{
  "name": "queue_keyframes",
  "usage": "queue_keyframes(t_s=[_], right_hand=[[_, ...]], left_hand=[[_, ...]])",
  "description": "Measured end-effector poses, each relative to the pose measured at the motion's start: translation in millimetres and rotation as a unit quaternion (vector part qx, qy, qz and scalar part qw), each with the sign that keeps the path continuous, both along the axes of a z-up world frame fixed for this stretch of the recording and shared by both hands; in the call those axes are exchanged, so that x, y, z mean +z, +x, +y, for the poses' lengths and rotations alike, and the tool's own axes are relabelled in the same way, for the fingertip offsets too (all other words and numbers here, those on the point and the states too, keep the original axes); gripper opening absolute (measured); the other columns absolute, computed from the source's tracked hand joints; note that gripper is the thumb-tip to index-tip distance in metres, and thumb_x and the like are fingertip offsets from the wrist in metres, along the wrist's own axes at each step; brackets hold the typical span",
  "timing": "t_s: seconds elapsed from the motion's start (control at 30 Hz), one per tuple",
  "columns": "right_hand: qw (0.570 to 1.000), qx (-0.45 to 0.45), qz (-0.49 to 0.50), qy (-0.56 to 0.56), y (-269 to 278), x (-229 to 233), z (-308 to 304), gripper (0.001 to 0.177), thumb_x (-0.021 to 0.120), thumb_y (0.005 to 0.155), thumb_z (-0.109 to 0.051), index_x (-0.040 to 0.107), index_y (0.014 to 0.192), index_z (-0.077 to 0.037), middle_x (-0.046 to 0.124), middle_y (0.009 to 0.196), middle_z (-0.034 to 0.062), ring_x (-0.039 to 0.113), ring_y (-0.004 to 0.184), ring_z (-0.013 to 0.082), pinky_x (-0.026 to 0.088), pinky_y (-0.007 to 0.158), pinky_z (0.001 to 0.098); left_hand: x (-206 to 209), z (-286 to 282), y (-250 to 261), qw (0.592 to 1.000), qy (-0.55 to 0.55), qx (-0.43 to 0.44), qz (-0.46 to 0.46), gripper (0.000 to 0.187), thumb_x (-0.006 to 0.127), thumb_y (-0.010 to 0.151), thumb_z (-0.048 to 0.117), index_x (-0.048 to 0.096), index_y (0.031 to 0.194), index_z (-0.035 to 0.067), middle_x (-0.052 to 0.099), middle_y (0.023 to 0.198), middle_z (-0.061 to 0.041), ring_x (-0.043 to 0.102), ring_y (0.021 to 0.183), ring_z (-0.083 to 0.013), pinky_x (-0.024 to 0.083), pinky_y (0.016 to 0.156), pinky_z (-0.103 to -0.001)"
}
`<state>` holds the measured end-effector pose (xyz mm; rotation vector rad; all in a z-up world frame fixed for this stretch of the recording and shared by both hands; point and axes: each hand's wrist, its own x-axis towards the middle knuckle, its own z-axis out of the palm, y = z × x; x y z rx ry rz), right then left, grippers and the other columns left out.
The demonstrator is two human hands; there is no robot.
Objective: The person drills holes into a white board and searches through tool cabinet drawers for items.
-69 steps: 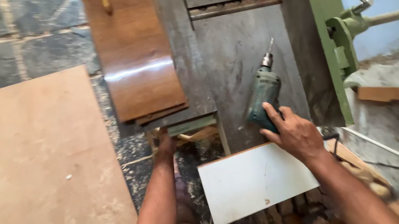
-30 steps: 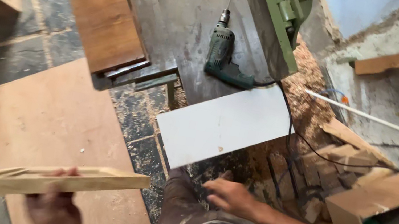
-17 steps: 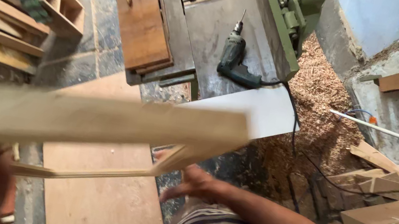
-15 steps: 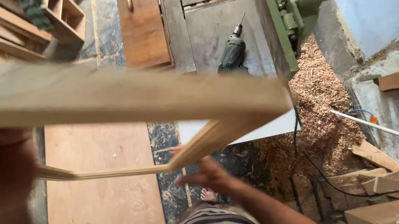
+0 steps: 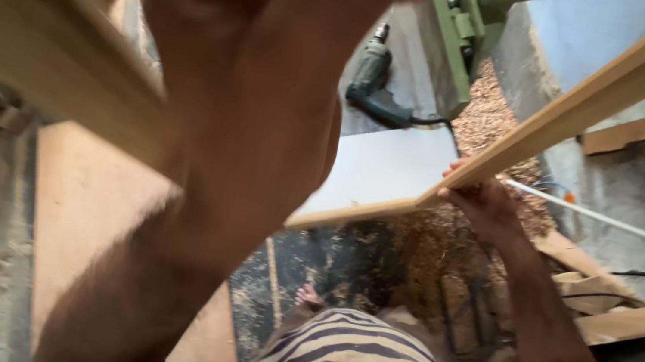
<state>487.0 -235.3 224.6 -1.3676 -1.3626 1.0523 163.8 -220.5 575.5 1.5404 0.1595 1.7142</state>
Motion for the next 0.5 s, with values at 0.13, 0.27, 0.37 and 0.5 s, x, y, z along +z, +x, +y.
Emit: queue_keyframes(t_s=[0.13, 0.27, 0.37, 0.5], right_hand=[[0.995, -0.018, -0.092, -0.024, 28, 16, 11, 0.048, 0.076, 0.091, -0.015, 0.058, 0.133, -0.004, 0.073, 0.116, 0.0113, 0.07, 0.112, 0.0208, 0.059, 0.097, 0.0328], [0.992, 0.001, -0.12, -0.048, 29, 33, 15, 0.047, 0.074, 0.091, -0.021, 0.059, 0.133, -0.006, 0.074, 0.118, 0.0122, 0.071, 0.114, 0.021, 0.058, 0.098, 0.0346], [0.988, -0.003, -0.122, -0.095, 24, 48, 16, 0.048, 0.074, 0.091, -0.023, 0.06, 0.134, -0.008, 0.075, 0.117, 0.0136, 0.071, 0.113, 0.0215, 0.058, 0.099, 0.036], [0.973, 0.003, -0.139, -0.184, 20, 48, 21, 0.042, 0.072, 0.089, -0.029, 0.067, 0.127, -0.009, 0.075, 0.116, 0.0105, 0.073, 0.109, 0.022, 0.06, 0.097, 0.0389]], left_hand=[[-6, 15, 26, 0.999, 0.044, -0.016, -0.008, 0.011, 0.075, 0.118, 0.01, 0.078, 0.109, 0.005, 0.078, 0.097, -0.008, 0.075, 0.083, -0.0136, 0.059, 0.078, -0.027], [-17, 22, 42, 0.997, 0.022, -0.058, -0.055, 0.009, 0.077, 0.115, 0.006, 0.077, 0.107, 0.002, 0.077, 0.095, -0.01, 0.074, 0.082, -0.0165, 0.058, 0.078, -0.03], [-19, 36, 40, 0.991, 0.019, -0.101, -0.09, 0.006, 0.076, 0.114, 0.006, 0.077, 0.11, 0.001, 0.078, 0.099, -0.013, 0.076, 0.087, -0.0192, 0.063, 0.085, -0.034], [-18, 37, 22, 0.993, 0.004, -0.096, -0.071, 0.011, 0.071, 0.116, 0.009, 0.076, 0.117, 0.0, 0.078, 0.105, -0.014, 0.078, 0.095, -0.02, 0.066, 0.094, -0.038]])
